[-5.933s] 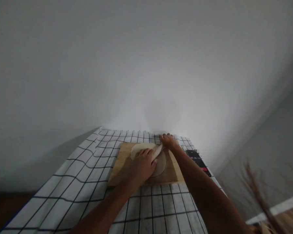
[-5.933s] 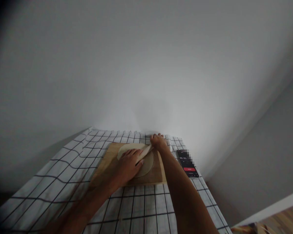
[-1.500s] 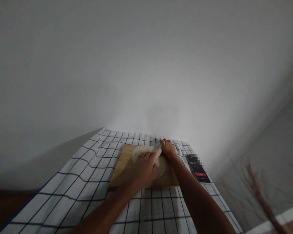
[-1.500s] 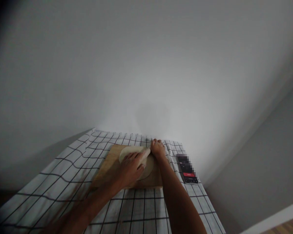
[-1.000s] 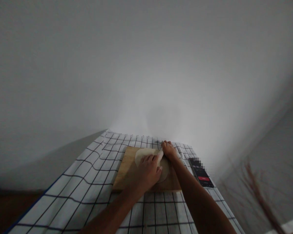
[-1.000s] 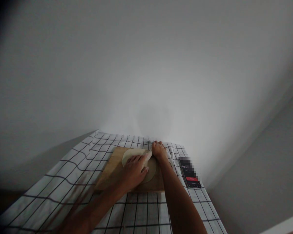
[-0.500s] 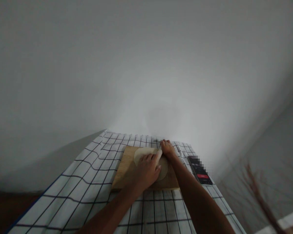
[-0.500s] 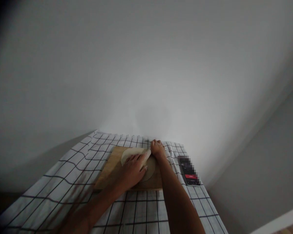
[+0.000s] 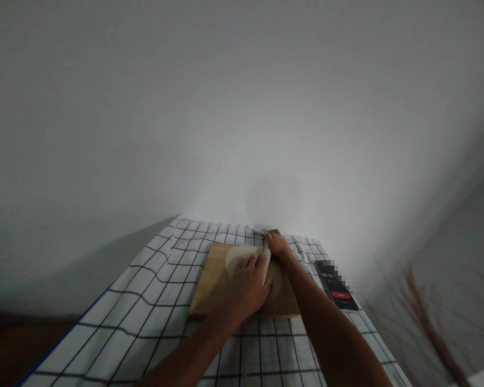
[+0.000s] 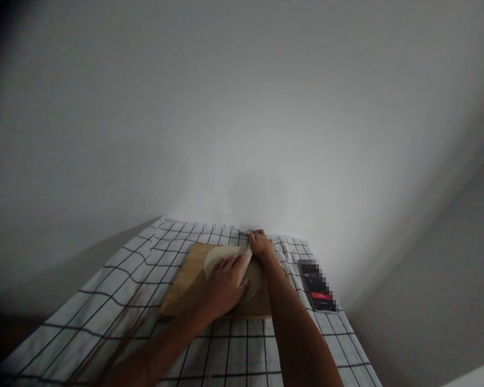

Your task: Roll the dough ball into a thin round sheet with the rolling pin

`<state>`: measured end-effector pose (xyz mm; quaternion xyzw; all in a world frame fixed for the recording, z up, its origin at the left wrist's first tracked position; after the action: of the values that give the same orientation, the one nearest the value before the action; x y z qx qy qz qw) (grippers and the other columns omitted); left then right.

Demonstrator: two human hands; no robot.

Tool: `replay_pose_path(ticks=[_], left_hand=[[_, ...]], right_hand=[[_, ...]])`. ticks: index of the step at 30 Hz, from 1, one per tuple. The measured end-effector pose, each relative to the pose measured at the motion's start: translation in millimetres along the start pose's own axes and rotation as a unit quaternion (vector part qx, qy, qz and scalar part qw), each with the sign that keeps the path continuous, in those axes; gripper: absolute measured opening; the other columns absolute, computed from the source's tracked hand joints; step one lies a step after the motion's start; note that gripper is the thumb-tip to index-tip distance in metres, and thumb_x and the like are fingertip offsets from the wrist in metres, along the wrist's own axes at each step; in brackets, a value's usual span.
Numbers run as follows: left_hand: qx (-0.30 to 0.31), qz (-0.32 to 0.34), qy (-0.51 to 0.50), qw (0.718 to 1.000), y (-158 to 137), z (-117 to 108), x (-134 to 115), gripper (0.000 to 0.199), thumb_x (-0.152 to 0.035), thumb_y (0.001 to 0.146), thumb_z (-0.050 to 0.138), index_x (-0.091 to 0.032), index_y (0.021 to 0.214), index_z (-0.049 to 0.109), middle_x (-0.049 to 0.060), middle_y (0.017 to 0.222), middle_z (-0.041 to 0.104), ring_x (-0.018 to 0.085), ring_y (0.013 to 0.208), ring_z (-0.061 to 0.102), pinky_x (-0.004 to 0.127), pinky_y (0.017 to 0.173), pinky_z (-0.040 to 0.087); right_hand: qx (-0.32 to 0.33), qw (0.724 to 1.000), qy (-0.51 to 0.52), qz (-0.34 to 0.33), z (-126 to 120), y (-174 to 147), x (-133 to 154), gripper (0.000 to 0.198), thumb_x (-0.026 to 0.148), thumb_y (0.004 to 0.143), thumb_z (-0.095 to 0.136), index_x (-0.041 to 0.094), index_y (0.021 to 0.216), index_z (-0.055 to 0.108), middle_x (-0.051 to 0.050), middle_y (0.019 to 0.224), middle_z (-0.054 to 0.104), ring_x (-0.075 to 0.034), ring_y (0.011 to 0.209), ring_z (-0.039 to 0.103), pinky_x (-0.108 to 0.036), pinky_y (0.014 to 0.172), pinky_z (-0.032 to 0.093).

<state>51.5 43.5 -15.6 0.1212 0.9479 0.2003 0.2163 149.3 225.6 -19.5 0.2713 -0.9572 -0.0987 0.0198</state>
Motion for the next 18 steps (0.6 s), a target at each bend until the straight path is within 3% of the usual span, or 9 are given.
replay_pose_path(ticks=[4, 18], left_hand=[[0.019, 0.002, 0.004, 1.0, -1, 2, -1, 0.062, -0.031, 0.092, 0.055, -0.02, 0.15, 0.038, 0.016, 0.15, 0.05, 0.032, 0.142, 0.041, 0.053, 0.12, 0.023], [-0.007, 0.036, -0.009, 0.999, 1, 5, 5, 0.056, -0.027, 0.092, 0.054, -0.024, 0.147, 0.046, 0.011, 0.145, 0.057, 0.032, 0.137, 0.047, 0.054, 0.119, 0.027]], right_hand=[[0.0, 1.0, 0.014, -0.008, 4, 6, -1, 0.032, 0.021, 0.105, 0.035, 0.02, 0.125, 0.061, -0.01, 0.134, 0.06, -0.022, 0.133, 0.043, -0.034, 0.102, 0.046], [-0.042, 0.996, 0.051, 0.053, 0, -22, -8, 0.034, 0.016, 0.101, 0.034, 0.019, 0.125, 0.058, -0.015, 0.131, 0.059, -0.027, 0.124, 0.051, -0.039, 0.091, 0.05]])
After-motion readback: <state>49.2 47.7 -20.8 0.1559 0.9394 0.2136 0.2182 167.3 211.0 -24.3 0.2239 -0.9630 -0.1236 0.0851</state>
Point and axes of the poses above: each hand's wrist, its own y-axis towards the middle knuckle, its own z-axis out of the palm, x = y × z, the point moved 4 cm from there along y, towards the middle knuckle
